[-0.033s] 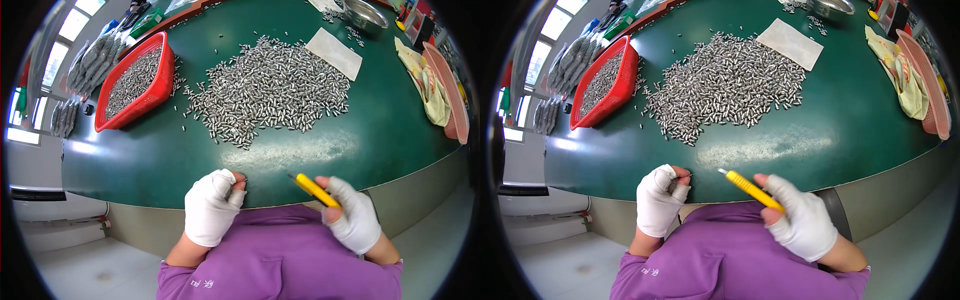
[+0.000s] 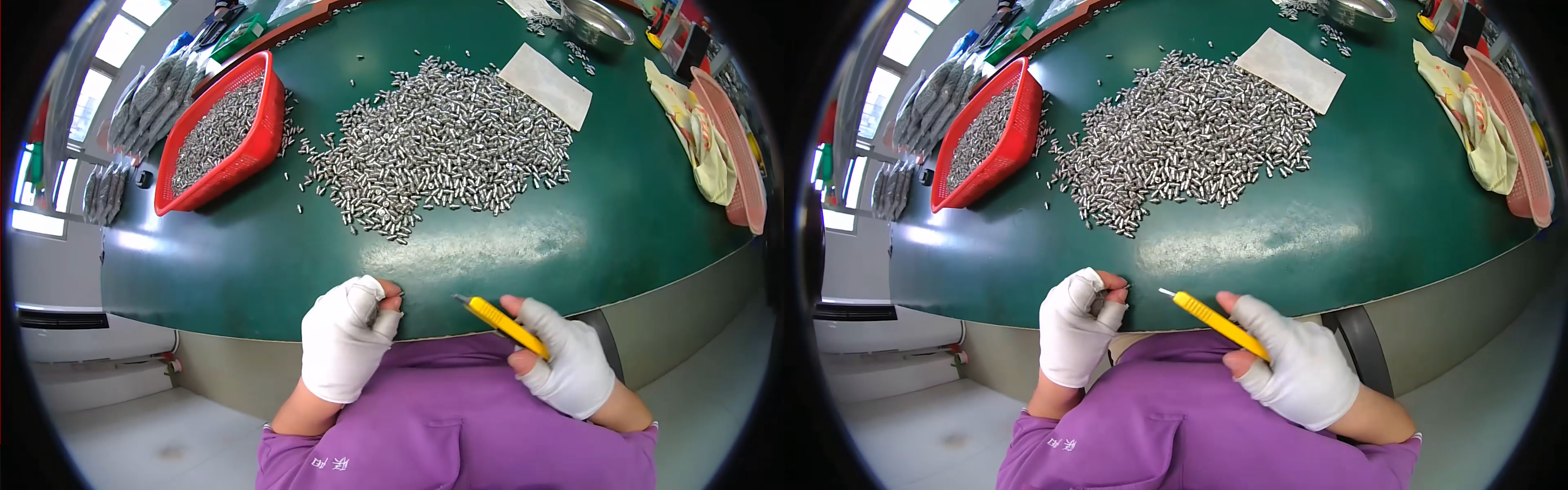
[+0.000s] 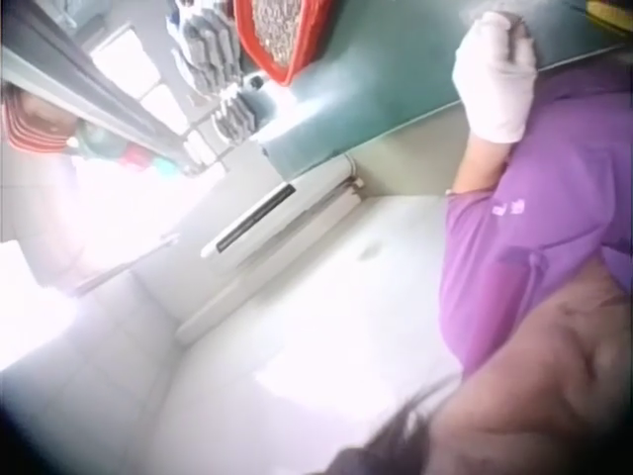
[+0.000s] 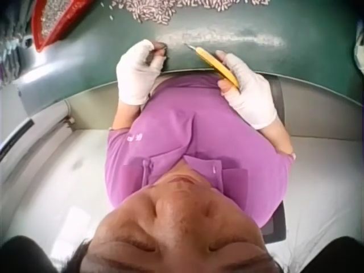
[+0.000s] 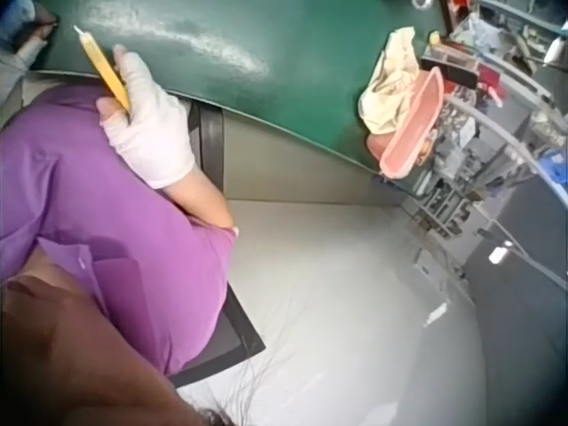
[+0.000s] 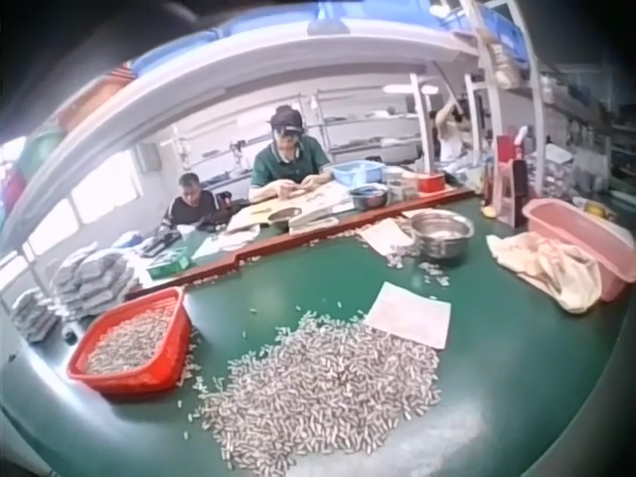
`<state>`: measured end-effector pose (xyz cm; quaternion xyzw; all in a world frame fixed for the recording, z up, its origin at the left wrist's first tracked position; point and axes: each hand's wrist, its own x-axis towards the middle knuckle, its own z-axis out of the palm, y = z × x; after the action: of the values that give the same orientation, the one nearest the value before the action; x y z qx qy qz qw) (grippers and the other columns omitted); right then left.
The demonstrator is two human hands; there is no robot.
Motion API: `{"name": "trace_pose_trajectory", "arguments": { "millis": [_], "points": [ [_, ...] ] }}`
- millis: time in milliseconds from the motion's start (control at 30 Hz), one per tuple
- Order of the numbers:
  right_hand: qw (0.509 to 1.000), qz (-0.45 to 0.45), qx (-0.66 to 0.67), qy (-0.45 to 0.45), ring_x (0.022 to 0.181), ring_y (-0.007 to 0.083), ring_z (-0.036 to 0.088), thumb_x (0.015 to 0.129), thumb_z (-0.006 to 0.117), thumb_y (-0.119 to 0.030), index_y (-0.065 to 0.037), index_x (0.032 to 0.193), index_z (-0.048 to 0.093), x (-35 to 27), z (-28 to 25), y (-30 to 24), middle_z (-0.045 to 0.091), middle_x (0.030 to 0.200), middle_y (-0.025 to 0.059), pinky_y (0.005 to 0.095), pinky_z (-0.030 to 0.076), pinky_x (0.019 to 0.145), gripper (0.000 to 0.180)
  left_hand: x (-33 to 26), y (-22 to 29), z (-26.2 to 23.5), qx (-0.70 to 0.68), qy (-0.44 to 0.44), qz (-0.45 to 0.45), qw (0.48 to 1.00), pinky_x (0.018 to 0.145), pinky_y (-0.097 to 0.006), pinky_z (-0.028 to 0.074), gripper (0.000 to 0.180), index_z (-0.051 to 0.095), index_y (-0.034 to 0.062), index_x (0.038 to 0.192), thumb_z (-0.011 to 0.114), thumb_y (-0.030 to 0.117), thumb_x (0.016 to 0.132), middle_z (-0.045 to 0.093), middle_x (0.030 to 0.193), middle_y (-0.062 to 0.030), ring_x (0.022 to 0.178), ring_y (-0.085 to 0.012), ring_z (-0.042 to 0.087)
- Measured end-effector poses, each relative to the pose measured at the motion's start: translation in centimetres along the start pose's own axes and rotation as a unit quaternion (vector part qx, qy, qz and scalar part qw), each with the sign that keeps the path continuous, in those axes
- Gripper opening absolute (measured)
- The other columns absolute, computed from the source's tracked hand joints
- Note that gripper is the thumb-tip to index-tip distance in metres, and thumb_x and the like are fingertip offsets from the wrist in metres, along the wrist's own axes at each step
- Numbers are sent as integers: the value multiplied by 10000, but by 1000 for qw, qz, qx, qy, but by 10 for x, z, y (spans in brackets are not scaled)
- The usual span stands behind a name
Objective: Manually inspecting and sorting small metal pins on a workbench in a manufacturing setting.
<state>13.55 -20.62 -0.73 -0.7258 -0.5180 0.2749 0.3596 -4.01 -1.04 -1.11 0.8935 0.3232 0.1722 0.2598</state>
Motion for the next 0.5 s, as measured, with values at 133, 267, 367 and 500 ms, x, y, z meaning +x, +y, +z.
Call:
{"name": "trace_pose_trajectory", "arguments": {
  "millis": [133, 267, 367, 500],
  "points": [
    [996, -36, -83, -10, 588, 254, 630, 884, 645, -206, -174, 1473, 436, 6, 17, -7, 661, 744, 88, 381, 524, 553, 625, -1, 4, -4, -22, -30, -33, 999, 623, -349, 508, 121, 650, 105, 836, 742, 62, 771, 648, 761, -65, 683, -267, 634],
    [989, -67, -130, -33, 529, 238, 601, 860, 652, -127, -182, 1441, 493, 13, 24, -11, 604, 639, 67, 367, 485, 494, 605, -4, 4, -3, -19, -23, -33, 999, 621, -350, 507, 122, 649, 102, 824, 748, 64, 764, 648, 760, -66, 682, -269, 633],
    [983, -81, -160, -40, 510, 226, 591, 854, 645, -108, -189, 1445, 491, 16, 25, -16, 590, 616, 60, 364, 470, 475, 616, -4, 3, -3, -17, -21, -32, 999, 620, -349, 506, 129, 649, 99, 824, 755, 68, 757, 646, 757, -66, 682, -270, 633],
    [978, -95, -185, -15, 508, 216, 590, 789, 648, -160, -231, 1457, 480, 17, 31, -14, 564, 626, 55, 367, 500, 445, 693, -4, 4, -3, -18, -25, -35, 999, 621, -349, 508, 128, 646, 98, 819, 756, 75, 758, 647, 760, -64, 687, -271, 635]
  ]
}}
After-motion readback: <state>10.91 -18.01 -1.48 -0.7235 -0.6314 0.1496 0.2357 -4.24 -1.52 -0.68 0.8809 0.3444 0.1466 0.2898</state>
